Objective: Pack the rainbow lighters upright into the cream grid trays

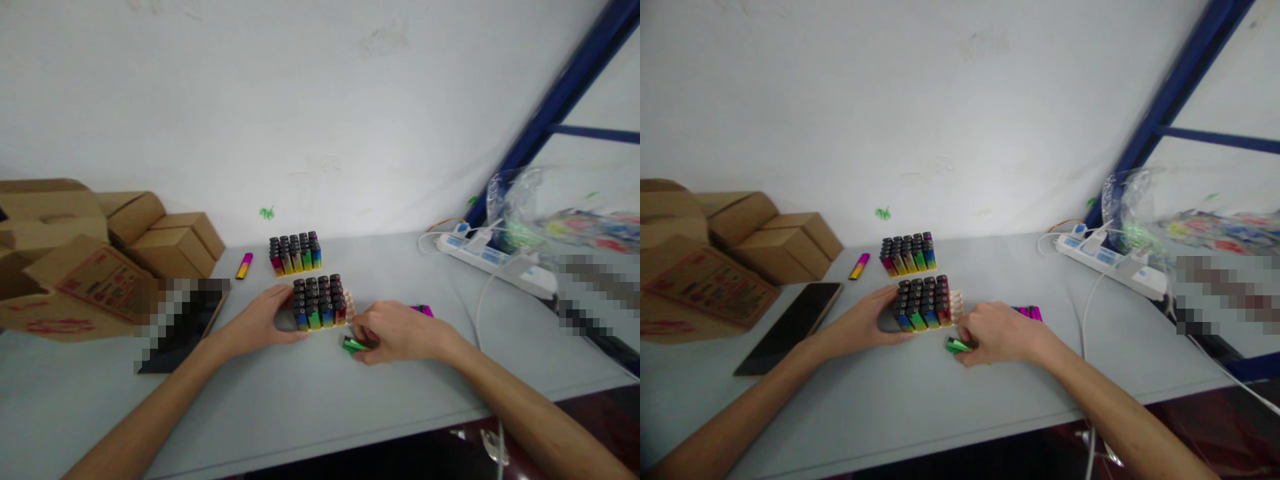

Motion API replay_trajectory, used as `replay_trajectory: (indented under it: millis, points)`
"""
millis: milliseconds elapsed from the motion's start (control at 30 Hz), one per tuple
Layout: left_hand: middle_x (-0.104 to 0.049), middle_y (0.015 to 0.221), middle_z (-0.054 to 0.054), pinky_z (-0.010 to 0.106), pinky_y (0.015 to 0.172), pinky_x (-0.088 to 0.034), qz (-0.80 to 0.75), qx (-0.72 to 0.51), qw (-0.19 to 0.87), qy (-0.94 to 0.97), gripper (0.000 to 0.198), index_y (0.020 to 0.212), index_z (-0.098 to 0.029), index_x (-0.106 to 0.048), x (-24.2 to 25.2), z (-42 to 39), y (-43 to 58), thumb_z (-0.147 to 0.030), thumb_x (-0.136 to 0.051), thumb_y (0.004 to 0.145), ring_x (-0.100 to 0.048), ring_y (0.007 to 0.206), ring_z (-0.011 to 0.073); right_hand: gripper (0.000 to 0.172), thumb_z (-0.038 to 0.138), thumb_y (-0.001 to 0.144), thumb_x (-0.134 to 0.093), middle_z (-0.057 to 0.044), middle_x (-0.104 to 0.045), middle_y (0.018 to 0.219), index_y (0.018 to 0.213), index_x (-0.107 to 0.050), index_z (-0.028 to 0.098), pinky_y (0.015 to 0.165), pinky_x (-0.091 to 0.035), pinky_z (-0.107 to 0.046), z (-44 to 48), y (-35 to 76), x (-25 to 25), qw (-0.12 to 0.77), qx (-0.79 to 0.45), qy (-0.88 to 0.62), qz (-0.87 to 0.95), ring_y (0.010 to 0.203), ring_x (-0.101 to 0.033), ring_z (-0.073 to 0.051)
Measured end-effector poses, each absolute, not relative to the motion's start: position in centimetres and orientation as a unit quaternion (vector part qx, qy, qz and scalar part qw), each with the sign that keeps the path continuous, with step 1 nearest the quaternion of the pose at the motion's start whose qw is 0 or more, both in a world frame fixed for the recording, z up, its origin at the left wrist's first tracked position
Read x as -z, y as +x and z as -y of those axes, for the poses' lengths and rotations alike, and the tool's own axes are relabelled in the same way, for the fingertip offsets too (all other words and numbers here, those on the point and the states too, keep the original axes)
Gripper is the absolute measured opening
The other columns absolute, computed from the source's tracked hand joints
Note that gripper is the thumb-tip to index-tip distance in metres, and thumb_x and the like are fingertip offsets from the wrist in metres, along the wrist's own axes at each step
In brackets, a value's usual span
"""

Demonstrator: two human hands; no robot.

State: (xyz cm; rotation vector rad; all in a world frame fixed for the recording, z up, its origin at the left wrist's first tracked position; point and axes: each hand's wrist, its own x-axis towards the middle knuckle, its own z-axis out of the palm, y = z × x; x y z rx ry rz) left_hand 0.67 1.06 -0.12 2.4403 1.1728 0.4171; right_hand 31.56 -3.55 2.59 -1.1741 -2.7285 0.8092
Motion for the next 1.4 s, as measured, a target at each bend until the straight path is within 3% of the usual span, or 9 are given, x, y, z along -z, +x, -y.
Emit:
replay_trajectory:
  millis: [133, 300, 433, 633, 733, 800, 900, 1133, 1400]
  points:
    - [-0.074, 0.124, 0.015, 0.049, 0.105, -0.056, -0.435, -0.151, 0.197, 0.865, 0.059, 0.112, -0.018, -0.07, 0.1, -1.0, 0.6, -0.061, -0.085, 0.074, -0.069, 0.117, 0.0386, 0.025, 0.03, 0.095, -0.074, 0.005, -0.055, 0.067, 0.076, -0.061, 0.02, 0.058, -0.039, -0.025, 2.8, 32.7, -3.2, 0.112, -0.358, -0.298, 0.878, 0.058, -0.048, -0.01]
    - [-0.075, 0.125, 0.015, 0.05, 0.105, -0.057, -0.431, -0.153, 0.197, 0.867, 0.058, 0.116, -0.019, -0.071, -0.2, -0.9, 0.7, -0.058, -0.085, 0.075, -0.07, 0.117, 0.0377, 0.028, 0.045, 0.101, -0.068, -0.009, -0.067, 0.112, 0.11, -0.069, 0.018, 0.076, -0.058, -0.028, 2.3, 33.1, -4.0, 0.27, -0.441, -0.29, 0.805, 0.097, -0.067, -0.018]
    - [-0.076, 0.126, 0.014, 0.05, 0.106, -0.058, -0.426, -0.172, 0.193, 0.867, 0.062, 0.119, -0.021, -0.071, 0.0, -0.9, 0.5, -0.058, -0.086, 0.072, -0.071, 0.117, 0.0376, 0.033, 0.05, 0.104, -0.064, -0.003, -0.069, 0.092, 0.109, -0.063, 0.017, 0.071, -0.057, -0.028, 1.8, 33.2, -3.6, 0.33, -0.531, -0.303, 0.719, 0.074, -0.067, -0.013]
    - [-0.076, 0.127, 0.017, 0.055, 0.105, -0.06, -0.428, -0.186, 0.172, 0.867, 0.062, 0.116, -0.021, -0.072, 0.8, -1.3, 0.2, -0.06, -0.086, 0.071, -0.071, 0.119, 0.0418, 0.045, 0.064, 0.099, -0.063, 0.009, -0.04, 0.071, 0.113, -0.059, 0.021, 0.048, -0.03, -0.02, 0.2, 33.7, -2.7, 0.424, -0.525, -0.359, 0.645, 0.055, -0.033, -0.009]
    - [-0.077, 0.119, 0.015, 0.052, 0.099, -0.062, -0.416, -0.187, 0.183, 0.871, 0.055, 0.111, -0.021, -0.072, 0.5, -1.2, 0.3, -0.059, -0.084, 0.073, -0.073, 0.111, 0.0392, 0.054, 0.073, 0.1, -0.05, 0.009, -0.029, 0.065, 0.087, -0.056, 0.021, 0.045, -0.019, -0.021, -0.3, 33.8, -2.3, 0.418, -0.544, -0.407, 0.602, 0.052, -0.022, -0.009]
    - [-0.077, 0.121, 0.016, 0.053, 0.102, -0.061, -0.416, -0.182, 0.188, 0.871, 0.055, 0.113, -0.021, -0.072, 0.3, -1.2, 0.4, -0.058, -0.085, 0.074, -0.072, 0.114, 0.0395, 0.06, 0.074, 0.099, -0.044, 0.01, -0.022, 0.06, 0.068, -0.044, 0.023, 0.045, -0.014, -0.022, -0.6, 33.7, -2.1, 0.421, -0.542, -0.445, 0.576, 0.05, -0.017, -0.009]
    - [-0.075, 0.127, 0.017, 0.054, 0.109, -0.057, -0.427, -0.173, 0.189, 0.867, 0.061, 0.117, -0.02, -0.072, 0.0, -1.1, 0.5, -0.058, -0.085, 0.072, -0.07, 0.121, 0.0411, 0.058, 0.066, 0.098, -0.042, 0.009, -0.021, 0.052, 0.058, -0.033, 0.025, 0.045, -0.015, -0.025, -0.8, 33.3, -1.7, 0.436, -0.507, -0.484, 0.565, 0.047, -0.018, -0.009]
    - [-0.075, 0.125, 0.016, 0.051, 0.105, -0.058, -0.432, -0.157, 0.195, 0.866, 0.059, 0.115, -0.019, -0.07, 0.0, -1.2, 0.6, -0.059, -0.084, 0.074, -0.071, 0.117, 0.0393, 0.045, 0.048, 0.095, -0.037, 0.005, -0.034, 0.045, 0.055, -0.035, 0.026, 0.047, -0.027, -0.029, -0.7, 32.3, -1.3, 0.414, -0.46, -0.486, 0.617, 0.042, -0.03, -0.011]
    - [-0.076, 0.115, 0.014, 0.047, 0.096, -0.06, -0.427, -0.152, 0.186, 0.872, 0.049, 0.104, -0.021, -0.069, -0.1, -1.1, 0.6, -0.059, -0.081, 0.075, -0.071, 0.11, 0.0374, 0.046, 0.058, 0.093, -0.038, 0.008, -0.029, 0.049, 0.059, -0.037, 0.026, 0.042, -0.02, -0.026, -0.9, 32.1, -0.8, 0.44, -0.51, -0.497, 0.547, 0.042, -0.023, -0.01]
